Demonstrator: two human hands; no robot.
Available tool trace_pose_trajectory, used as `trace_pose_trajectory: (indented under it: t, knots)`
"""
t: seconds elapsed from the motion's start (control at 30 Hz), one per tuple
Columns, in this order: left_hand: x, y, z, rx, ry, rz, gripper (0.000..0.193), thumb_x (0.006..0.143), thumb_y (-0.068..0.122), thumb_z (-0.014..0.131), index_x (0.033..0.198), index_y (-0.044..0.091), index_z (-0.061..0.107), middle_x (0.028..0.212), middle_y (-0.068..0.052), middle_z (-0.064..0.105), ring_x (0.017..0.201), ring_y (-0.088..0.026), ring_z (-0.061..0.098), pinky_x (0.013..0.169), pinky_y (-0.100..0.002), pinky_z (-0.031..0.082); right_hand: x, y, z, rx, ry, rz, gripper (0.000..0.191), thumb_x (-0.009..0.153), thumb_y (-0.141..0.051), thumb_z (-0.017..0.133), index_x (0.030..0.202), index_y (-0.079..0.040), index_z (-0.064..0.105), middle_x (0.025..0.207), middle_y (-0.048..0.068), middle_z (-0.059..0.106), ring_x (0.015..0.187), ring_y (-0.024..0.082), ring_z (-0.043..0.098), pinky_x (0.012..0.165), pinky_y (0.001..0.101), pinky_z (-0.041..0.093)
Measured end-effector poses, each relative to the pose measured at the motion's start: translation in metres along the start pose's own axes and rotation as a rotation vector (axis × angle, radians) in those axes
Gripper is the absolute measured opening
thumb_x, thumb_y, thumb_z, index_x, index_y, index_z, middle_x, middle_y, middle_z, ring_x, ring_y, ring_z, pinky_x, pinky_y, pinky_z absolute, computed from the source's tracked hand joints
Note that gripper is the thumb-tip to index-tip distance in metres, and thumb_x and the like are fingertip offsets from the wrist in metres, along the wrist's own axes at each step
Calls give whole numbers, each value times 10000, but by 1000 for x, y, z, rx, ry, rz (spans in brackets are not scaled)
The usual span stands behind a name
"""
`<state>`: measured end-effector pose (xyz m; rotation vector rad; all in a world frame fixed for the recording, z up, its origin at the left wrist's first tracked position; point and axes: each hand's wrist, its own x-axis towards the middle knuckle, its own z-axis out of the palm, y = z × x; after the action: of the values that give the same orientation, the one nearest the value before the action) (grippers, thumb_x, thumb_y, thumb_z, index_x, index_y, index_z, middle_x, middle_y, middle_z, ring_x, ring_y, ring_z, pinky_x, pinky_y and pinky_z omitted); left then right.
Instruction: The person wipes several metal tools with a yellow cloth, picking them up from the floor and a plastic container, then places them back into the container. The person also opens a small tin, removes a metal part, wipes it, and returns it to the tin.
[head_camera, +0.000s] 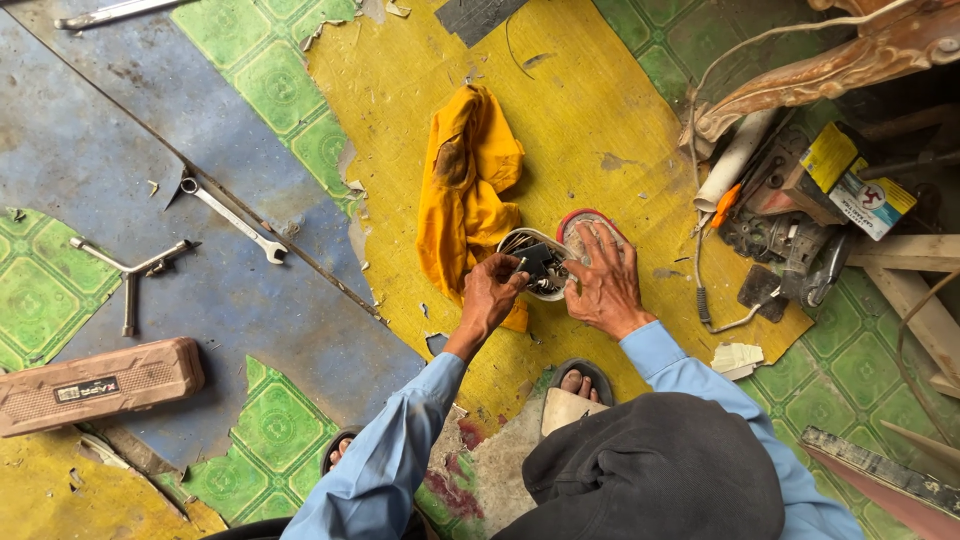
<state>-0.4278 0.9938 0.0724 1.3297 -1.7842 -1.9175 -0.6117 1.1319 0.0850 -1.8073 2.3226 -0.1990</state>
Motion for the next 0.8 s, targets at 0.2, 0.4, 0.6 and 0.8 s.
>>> trace_pose_trajectory:
  t: [0.2, 0.4, 0.6, 0.8]
  knots:
    - [1, -2, 0, 34, 1, 0, 281, 859, 186, 775, 1043, -20, 722, 916, -134, 789, 833, -192, 755, 796, -339, 586, 4, -6, -2, -100, -86, -55, 357, 789, -289, 663, 1021, -59, 807, 1584, 190, 381, 1485, 401, 251, 1114, 652, 205]
    - [-1, -2, 0, 79, -1, 29, 313, 851, 219, 777, 1053, -14, 723, 920, -147, 787, 849, -219, 769, 799, -351, 583, 12, 1, 8, -61, -95, -37, 237, 770, -243, 686, 855, -37, 767, 1510, 186, 465, 1464, 383, 322, 1134, 644, 236]
    - [-7, 1, 0, 166, 14, 101, 304, 854, 216, 766, 1045, -17, 727, 885, -184, 769, 810, -280, 754, 781, -378, 570, 17, -3, 17, 171, 78, -88, 322, 852, -174, 675, 1139, -38, 731, 1534, 208, 482, 1474, 384, 374, 1140, 605, 274]
    - [-10, -3, 1, 186, -4, 142, 274, 862, 197, 743, 1061, 9, 730, 952, -182, 761, 862, -313, 741, 813, -397, 564, 19, -12, 21, 178, 56, -98, 280, 836, -183, 715, 1099, -90, 703, 1535, 233, 470, 1474, 403, 369, 1141, 619, 259]
